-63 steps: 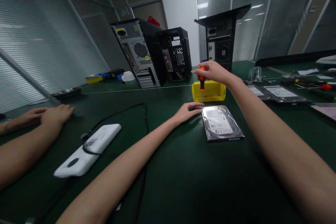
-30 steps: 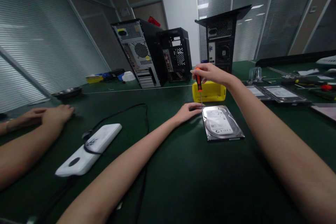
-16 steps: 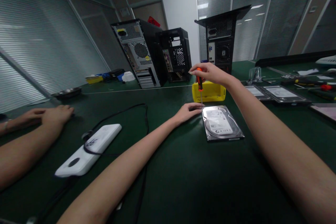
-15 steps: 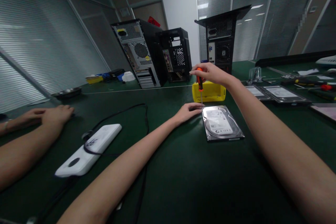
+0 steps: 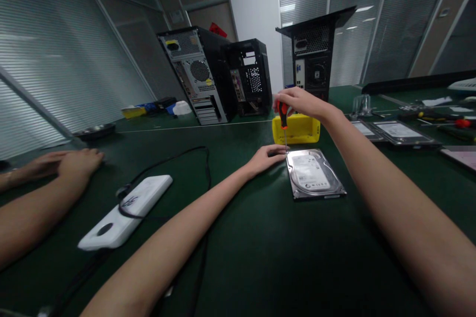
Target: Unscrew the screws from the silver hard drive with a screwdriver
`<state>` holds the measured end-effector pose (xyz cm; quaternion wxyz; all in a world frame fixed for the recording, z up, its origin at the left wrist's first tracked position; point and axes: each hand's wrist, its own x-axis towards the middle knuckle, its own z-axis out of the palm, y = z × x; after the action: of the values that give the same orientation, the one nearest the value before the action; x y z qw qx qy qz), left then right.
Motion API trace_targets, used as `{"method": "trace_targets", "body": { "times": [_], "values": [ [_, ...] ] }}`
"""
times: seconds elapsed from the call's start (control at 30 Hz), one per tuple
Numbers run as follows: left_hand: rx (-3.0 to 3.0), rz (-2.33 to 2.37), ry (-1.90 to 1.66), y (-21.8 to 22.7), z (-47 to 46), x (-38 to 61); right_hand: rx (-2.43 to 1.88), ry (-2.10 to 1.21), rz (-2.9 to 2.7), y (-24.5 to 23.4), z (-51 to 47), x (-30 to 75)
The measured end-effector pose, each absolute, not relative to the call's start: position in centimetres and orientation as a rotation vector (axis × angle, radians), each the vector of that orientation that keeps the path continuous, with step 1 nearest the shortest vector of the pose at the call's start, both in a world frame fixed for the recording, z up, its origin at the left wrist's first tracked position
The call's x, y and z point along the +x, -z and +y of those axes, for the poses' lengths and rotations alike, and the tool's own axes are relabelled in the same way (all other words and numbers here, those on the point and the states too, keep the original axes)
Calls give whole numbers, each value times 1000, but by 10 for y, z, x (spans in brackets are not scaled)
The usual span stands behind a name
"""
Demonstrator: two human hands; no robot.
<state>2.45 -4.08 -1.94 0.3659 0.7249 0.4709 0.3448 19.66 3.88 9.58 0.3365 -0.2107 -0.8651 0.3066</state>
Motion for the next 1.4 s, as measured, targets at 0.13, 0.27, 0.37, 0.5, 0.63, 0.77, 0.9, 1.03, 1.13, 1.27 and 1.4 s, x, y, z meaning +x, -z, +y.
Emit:
{"method": "trace_targets", "body": {
  "times": [0.13,0.27,0.37,0.5,0.63,0.77,0.9,1.03,1.13,1.27,1.4],
  "values": [
    [1872,1220,-883,18,-42,25,-533,-805,-2274,-99,33,195],
    [1873,1228,-873,16,-43,26,-531,-736,-2279,-97,30,194],
    [1864,1235,-873,15,-43,27,-507,-630,-2280,-95,32,194],
    [1858,1224,-892,17,-42,26,-533,-653,-2297,-94,38,194],
    [1861,1220,-894,19,-41,26,-585,-672,-2287,-94,39,193],
    [1850,1214,-900,20,-40,25,-590,-718,-2271,-96,36,195],
    [1862,1207,-892,19,-41,25,-568,-740,-2306,-98,37,198],
    [1871,1221,-881,19,-41,25,-582,-746,-2313,-99,38,199],
    [1873,1210,-885,20,-40,24,-578,-712,-2314,-99,39,198],
    [1863,1219,-889,19,-41,25,-582,-693,-2328,-99,40,197],
    [1870,1217,-886,18,-41,26,-553,-689,-2339,-100,36,198]
  ]
}}
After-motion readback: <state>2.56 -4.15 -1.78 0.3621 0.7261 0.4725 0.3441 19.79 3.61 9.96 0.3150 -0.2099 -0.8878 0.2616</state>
